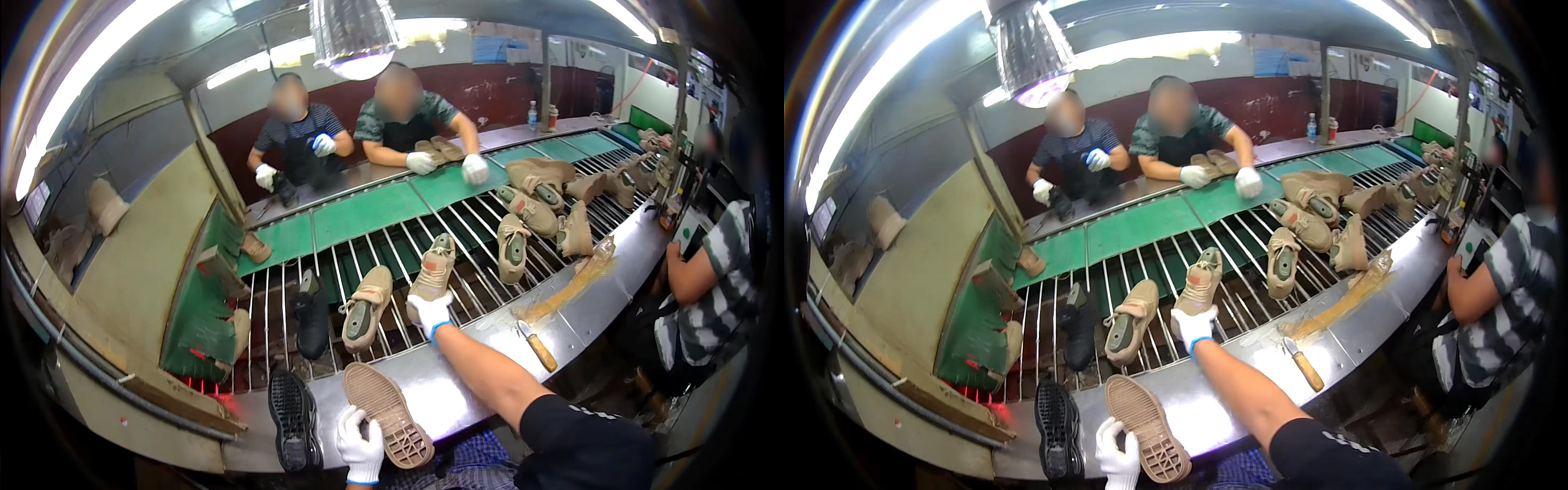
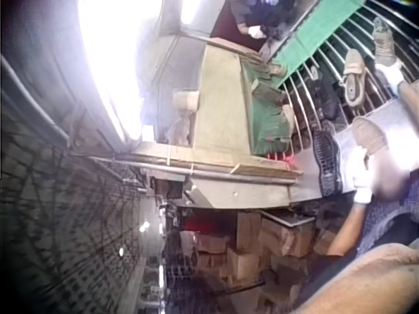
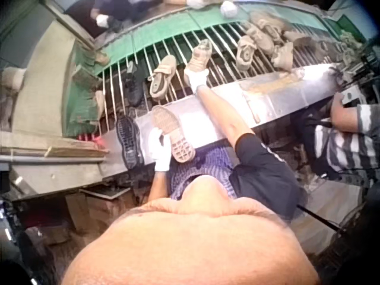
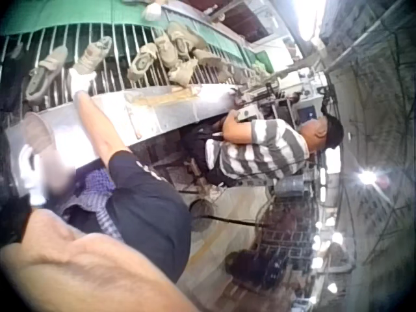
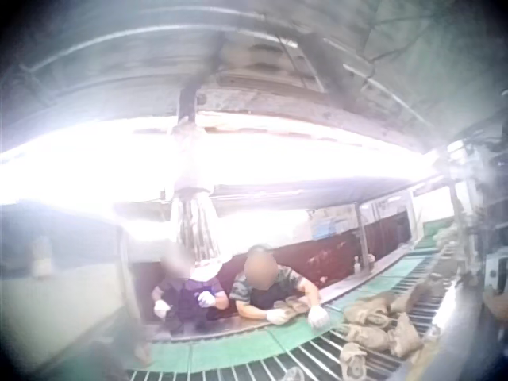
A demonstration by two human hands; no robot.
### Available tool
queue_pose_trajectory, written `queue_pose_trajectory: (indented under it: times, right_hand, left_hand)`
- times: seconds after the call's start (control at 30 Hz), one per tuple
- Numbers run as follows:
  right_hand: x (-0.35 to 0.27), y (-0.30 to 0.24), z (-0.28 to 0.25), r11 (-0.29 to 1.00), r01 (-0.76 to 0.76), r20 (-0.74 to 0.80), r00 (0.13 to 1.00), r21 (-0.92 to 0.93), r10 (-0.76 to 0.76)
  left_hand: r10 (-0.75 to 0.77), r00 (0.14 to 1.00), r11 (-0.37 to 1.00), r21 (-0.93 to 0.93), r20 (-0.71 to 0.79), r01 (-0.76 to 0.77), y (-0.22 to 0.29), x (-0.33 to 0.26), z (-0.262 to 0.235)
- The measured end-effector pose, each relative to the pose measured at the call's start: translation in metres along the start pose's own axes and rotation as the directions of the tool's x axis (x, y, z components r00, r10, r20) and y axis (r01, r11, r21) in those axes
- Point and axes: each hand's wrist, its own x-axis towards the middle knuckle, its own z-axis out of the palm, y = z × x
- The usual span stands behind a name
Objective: The person picks up a beige shoe from a conveyor belt, wipes the sole and upper with a small tool and a cloth, and then places it back on the belt alongside other shoes.
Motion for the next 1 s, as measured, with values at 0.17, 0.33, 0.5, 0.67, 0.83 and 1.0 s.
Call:
queue_pose_trajectory:
  times: [0.17, 0.33, 0.5, 0.67, 0.83, 1.0]
  right_hand:
    - [-0.013, -0.003, 0.019, 0.933, -0.042, 0.127, 0.992, 0.357, -0.005]
    - [0.022, -0.030, -0.069, 0.971, 0.075, 0.312, 0.939, 0.226, -0.145]
    - [-0.100, -0.162, -0.157, 0.722, 0.537, 0.588, 0.778, -0.437, -0.222]
    - [-0.181, -0.226, -0.262, 0.787, 0.606, 0.539, 0.704, -0.116, -0.463]
    - [-0.255, -0.204, -0.277, 0.807, 0.589, 0.562, 0.683, -0.045, -0.467]
    - [-0.267, -0.111, -0.276, 0.787, 0.544, 0.714, 0.671, -0.291, -0.200]
  left_hand:
    - [-0.058, 0.997, 0.998, 0.017, -0.047, 0.059, 0.009, 0.001, -0.015]
    - [0.017, 0.999, 0.999, -0.028, -0.036, -0.018, 0.002, 0.000, 0.001]
    - [-0.039, 0.997, 0.999, 0.001, -0.065, 0.039, -0.004, -0.001, -0.022]
    - [-0.090, 0.996, 0.994, -0.056, -0.009, 0.090, -0.005, 0.001, -0.014]
    - [-0.213, 0.966, 0.970, 0.151, 0.146, 0.191, -0.029, 0.051, -0.005]
    - [-0.365, 0.897, 0.877, 0.415, 0.248, 0.242, -0.080, 0.104, 0.012]
